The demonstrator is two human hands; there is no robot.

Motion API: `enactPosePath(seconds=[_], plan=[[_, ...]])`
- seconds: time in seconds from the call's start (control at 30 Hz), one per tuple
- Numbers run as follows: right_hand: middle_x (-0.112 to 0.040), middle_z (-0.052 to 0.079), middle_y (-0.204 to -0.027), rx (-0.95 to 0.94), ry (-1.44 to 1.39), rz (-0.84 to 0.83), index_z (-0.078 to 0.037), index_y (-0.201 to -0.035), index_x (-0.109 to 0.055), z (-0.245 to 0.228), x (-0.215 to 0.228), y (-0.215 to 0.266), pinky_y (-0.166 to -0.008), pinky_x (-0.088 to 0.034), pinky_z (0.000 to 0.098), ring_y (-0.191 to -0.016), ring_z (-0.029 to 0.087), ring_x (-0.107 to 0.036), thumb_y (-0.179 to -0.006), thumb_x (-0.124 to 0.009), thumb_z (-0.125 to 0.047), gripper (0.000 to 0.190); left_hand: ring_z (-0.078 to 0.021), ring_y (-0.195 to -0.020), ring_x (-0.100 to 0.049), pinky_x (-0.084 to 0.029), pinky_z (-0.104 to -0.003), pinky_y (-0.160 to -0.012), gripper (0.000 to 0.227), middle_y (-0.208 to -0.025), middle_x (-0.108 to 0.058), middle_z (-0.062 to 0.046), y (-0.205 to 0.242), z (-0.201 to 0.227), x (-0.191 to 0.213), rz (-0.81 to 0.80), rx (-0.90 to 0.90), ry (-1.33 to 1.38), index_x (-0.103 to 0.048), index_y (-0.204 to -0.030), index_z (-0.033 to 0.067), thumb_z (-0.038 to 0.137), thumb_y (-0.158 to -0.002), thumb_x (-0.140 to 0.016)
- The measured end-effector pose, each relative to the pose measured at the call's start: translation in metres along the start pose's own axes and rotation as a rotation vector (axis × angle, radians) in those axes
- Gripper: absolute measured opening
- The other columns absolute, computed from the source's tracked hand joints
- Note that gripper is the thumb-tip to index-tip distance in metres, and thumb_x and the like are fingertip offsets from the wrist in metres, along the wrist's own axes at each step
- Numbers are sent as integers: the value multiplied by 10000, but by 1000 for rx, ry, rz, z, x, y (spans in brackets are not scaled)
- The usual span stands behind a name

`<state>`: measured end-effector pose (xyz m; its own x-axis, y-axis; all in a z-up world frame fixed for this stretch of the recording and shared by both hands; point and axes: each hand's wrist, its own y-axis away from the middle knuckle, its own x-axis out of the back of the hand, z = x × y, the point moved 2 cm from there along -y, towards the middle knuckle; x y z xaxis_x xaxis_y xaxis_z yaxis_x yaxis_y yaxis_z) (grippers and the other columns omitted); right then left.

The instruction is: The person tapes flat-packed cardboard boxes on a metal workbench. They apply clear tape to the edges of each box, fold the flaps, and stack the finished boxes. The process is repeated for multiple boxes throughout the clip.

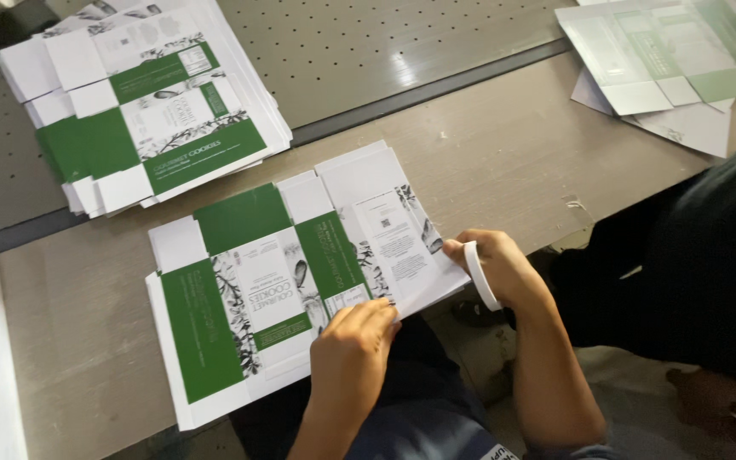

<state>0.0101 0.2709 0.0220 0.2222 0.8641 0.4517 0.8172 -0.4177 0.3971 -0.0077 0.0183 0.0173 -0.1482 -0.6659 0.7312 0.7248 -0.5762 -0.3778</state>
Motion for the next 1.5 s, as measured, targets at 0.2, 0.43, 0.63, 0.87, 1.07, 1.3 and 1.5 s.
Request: enactPosePath(seconds=[0.2, 0.43, 0.63, 0.87, 1.07, 1.3, 1.5], plan=[[-682, 94, -766, -14, -274, -159, -89, -1230, -671, -18, 10, 22, -525, -444, 283, -574, 160, -576, -914, -698, -190, 332, -287, -1084, -581, -448, -447, -875, 238, -1237, -684, -48, 0, 43, 19, 137, -176, -111, -728, -1093, 164, 288, -900, -790], [-769, 166, -949, 299, -784, -72, -85, -1177, -570, 90, 50, -31, -469, -546, 309, -648, 254, -729, -872, -750, -160, 361, -208, -681, -611, -536, -323, -638, 172, -847, -687, -44, 12, 54, 17, 351, -309, 263, -711, -880, 114, 276, -931, -682], [-542, 186, -1052, 1517, 298, 608, 3, -1292, -460, 58, 90, -61, -865, -515, 502, -787, 283, -589, -907, -498, 23, 387, -282, -1028, -620, -513, -420, -909, 209, -1115, -691, -32, 20, 19, -6, 269, 0, -106, -753, -1014, 168, 338, -904, -700], [-521, 224, -1221, 242, -1169, 525, -149, -1225, -363, 68, 115, -144, -332, -324, 209, -661, 253, -682, -969, -617, -262, 378, -294, -1155, -595, -528, -473, -892, 333, -1264, -640, -12, 32, -6, -16, 116, 114, -259, -737, -1123, 209, 320, -816, -799], [-653, 58, -832, 140, -721, 363, -11, -1086, -627, 32, 80, -77, -324, -388, 202, -513, 108, -570, -1013, -651, -317, 315, -267, -1170, -576, -507, -465, -896, 404, -1255, -604, 5, 28, -8, -11, 70, 130, -261, -738, -1138, 221, 117, -756, -817], [-561, -19, -754, 309, -396, 96, -94, -1036, -613, 15, 34, -17, -459, -407, 200, -523, 41, -454, -955, -627, -14, 115, -271, -1149, -561, -503, -472, -873, 459, -1283, -586, -8, 27, -14, -8, -1, 125, -231, -703, -1173, 235, 106, -743, -799], [-568, 32, -829, 446, -379, -186, 1, -1138, -646, 8, 17, 0, -617, -395, 225, -683, 94, -473, -972, -565, -153, 241, -289, -1136, -561, -493, -476, -877, 395, -1265, -606, -24, 24, -20, -3, -7, 151, -148, -739, -1149, 197, 104, -770, -804]])
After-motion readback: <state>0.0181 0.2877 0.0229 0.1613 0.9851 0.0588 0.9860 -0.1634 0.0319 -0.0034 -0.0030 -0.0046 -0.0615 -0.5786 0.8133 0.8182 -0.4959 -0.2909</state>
